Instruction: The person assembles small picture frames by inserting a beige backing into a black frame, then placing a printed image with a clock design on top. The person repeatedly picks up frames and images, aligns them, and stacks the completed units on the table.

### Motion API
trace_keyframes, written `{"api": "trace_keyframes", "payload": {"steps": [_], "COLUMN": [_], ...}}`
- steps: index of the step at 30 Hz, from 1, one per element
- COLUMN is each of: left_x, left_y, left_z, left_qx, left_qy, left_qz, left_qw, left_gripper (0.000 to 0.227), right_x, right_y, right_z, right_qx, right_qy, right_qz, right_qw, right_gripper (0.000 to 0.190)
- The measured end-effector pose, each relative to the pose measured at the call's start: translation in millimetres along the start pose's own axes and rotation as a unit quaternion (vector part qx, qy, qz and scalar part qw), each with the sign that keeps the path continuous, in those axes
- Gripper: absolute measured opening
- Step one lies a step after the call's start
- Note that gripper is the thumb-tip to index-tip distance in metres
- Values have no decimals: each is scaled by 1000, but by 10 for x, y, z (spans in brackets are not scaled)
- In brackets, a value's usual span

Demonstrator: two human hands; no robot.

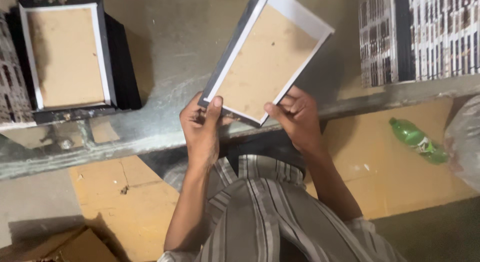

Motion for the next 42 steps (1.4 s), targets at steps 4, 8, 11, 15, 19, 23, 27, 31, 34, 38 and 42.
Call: {"api": "trace_keyframes", "payload": {"steps": [4,8,11,15,19,23,27,31,34,38,42], "left_x": [-11,-42,-71,-96,-98,-107,106,234,342,347,320], "left_y": [35,13,26,5,-11,-10,117,148,151,193,161], "left_z": [-26,-66,-25,24,82,111,-179,-318,-270,-225,-241], "left_qx": [-8,-20,-29,6,11,17,111,96,102,87,85], "left_qy": [12,15,22,28,18,-19,-57,18,55,50,44], "left_qz": [-24,-37,-36,-28,-25,-6,157,149,114,88,61], "left_qw": [1000,999,999,999,999,1000,980,984,987,991,994], "left_gripper": [25,27,27,28,28,31,48,38,38,42,40], "right_x": [20,-41,-16,-23,32,135,217,126,209,210,170], "right_y": [28,66,74,9,-101,-298,-317,-176,-128,-107,-53], "right_z": [50,184,123,-8,-120,-58,259,201,203,400,543], "right_qx": [-2,1,-7,-9,-20,44,5,-119,-117,-64,-105], "right_qy": [16,31,20,0,-23,-43,-50,-32,-47,-73,-79], "right_qz": [21,98,100,79,49,-33,-30,61,40,-21,-68], "right_qw": [1000,995,995,997,998,998,998,991,991,995,989], "right_gripper": [38,51,39,30,22,18,34,28,33,42,40]}}
Point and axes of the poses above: each hand's wrist, its own x-axis towards the middle knuckle, its own y-axis out of the palm, z = x × y, the point moved 3 cm from there along x, towards the middle knuckle, and after that the axes turned 13 degrees about y, right-handed, at the moved point
